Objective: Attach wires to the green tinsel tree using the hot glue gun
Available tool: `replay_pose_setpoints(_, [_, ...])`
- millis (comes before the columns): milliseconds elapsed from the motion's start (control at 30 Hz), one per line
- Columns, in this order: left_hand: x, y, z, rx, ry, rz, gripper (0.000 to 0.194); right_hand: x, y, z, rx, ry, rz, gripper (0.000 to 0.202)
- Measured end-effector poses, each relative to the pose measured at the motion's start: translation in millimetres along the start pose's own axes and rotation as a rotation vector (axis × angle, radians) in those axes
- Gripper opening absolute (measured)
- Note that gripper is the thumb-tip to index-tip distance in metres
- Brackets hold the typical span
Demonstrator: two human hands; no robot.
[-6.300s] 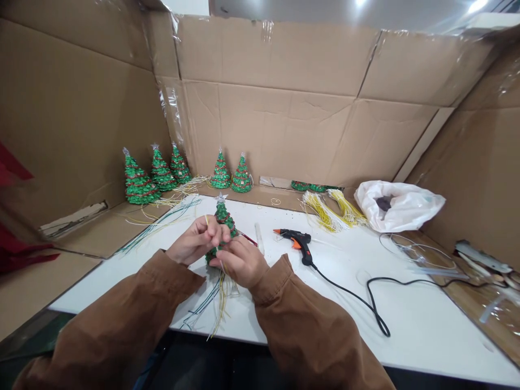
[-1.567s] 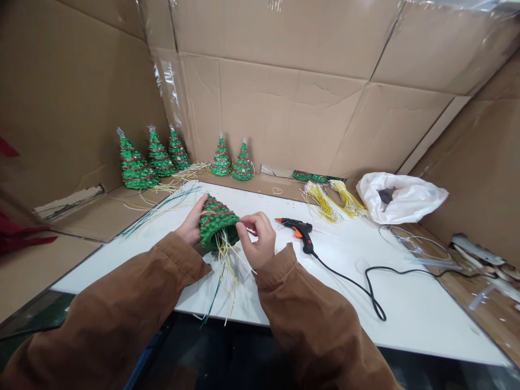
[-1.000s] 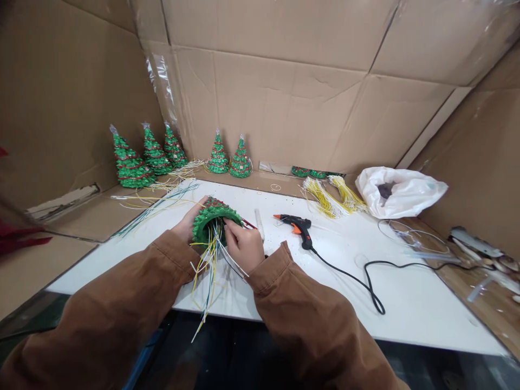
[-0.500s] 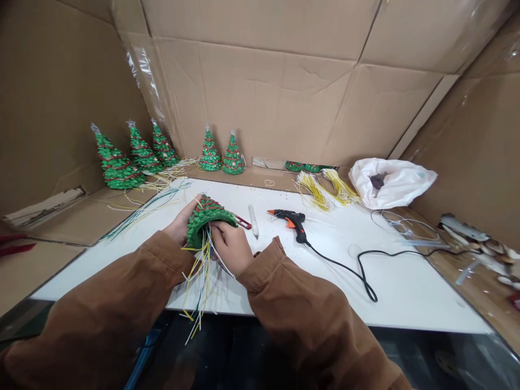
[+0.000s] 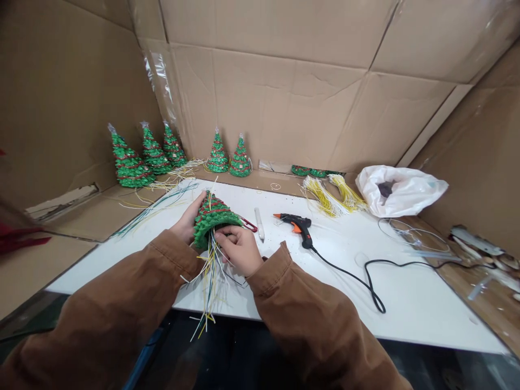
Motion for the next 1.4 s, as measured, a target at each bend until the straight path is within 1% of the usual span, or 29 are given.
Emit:
replay_pose_setpoints(133, [-1, -0.8, -2, -0.02, 0.002, 0.01, 0.044, 3, 2, -2, -0.006, 0.042, -0.06, 0.035])
replay_pose_setpoints(233, [-2, -1.5, -3, 0.007, -0.016, -0.003, 0.045, 6, 4, -4, 0.008, 0.059, -0.137, 0.032])
replay_pose_setpoints(333, [-5, -0.1, -2, 0.033, -0.054, -0.026, 0.044, 8, 6, -5, 0.062, 0.054, -0.189, 0.03])
replay_pose_setpoints(400, [-9, 2.6, -1, 0.012, -0.076, -0.02, 0.044, 10, 6, -7, 0.108, 0.057, -0.225, 0.027])
replay_pose_setpoints(533, [-18, 8.6, -2, -0.056, -0.144, -0.032, 0.045, 9, 7, -9, 0.254, 0.059, -0.325, 0.015])
replay_pose_setpoints(633, [-22, 9.4, -4, -0.077, -0.157, -0.043, 0.048, 8, 11, -8, 0.39, 0.017, -0.371, 0.012])
replay_pose_setpoints(733, [-22, 6.3, -6, -0.064, -0.159, -0.062, 0.045, 13, 22, -4, 0.55, -0.037, -0.435, 0.015])
replay_pose_setpoints(767, [-21, 4.6, -8, -0.044, -0.162, -0.056, 0.044, 17, 28, -2, 0.552, -0.042, -0.452, 0.017])
replay_pose_setpoints(800, [-19, 2.5, -9, -0.02, -0.161, -0.041, 0.044, 21, 34, 1, 0.501, -0.03, -0.454, 0.019])
replay_pose_setpoints(833, [-16, 0.3, -11, 0.007, -0.158, -0.018, 0.043, 27, 40, 4, 0.415, -0.006, -0.435, 0.021])
replay_pose_setpoints(900, [-9, -4.3, -16, 0.058, -0.136, 0.037, 0.043, 37, 51, 10, 0.203, 0.076, -0.344, 0.026])
replay_pose_setpoints(967, [-1, -9.0, -21, 0.103, -0.108, 0.08, 0.043, 46, 57, 13, 0.014, 0.196, -0.227, 0.031])
replay_pose_setpoints(1000, [2, -11.3, -23, 0.122, -0.094, 0.099, 0.043, 48, 57, 13, -0.053, 0.267, -0.18, 0.031])
replay_pose_setpoints(1033, [6, -13.4, -25, 0.138, -0.077, 0.124, 0.043, 50, 56, 13, -0.092, 0.34, -0.151, 0.028])
replay_pose_setpoints(1067, [9, -15.3, -27, 0.151, -0.062, 0.149, 0.044, 50, 53, 13, -0.105, 0.415, -0.145, 0.026])
replay_pose_setpoints(1133, [14, -18.0, -28, 0.162, -0.039, 0.191, 0.045, 48, 45, 11, -0.069, 0.543, -0.202, 0.023])
replay_pose_setpoints(1200, [16, -19.5, -28, 0.172, -0.034, 0.201, 0.046, 44, 37, 10, -0.043, 0.624, -0.284, 0.018])
replay_pose_setpoints(1267, [18, -20.4, -28, 0.194, -0.038, 0.204, 0.048, 41, 33, 9, -0.07, 0.645, -0.321, 0.014])
replay_pose_setpoints(1333, [19, -21.0, -29, 0.218, -0.053, 0.232, 0.05, 40, 31, 10, -0.101, 0.636, -0.311, 0.012])
replay_pose_setpoints(1400, [20, -21.6, -29, 0.229, -0.074, 0.265, 0.051, 41, 30, 10, -0.097, 0.639, -0.301, 0.01])
Point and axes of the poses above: each hand's wrist, its own z-axis towards the middle knuckle, its own y-axis out of the back of the hand, x = y × z, the point moved 2 cm from there along z, towards the middle knuckle, and after that the axes turned 14 degrees about -x, right-handed, at the moved point
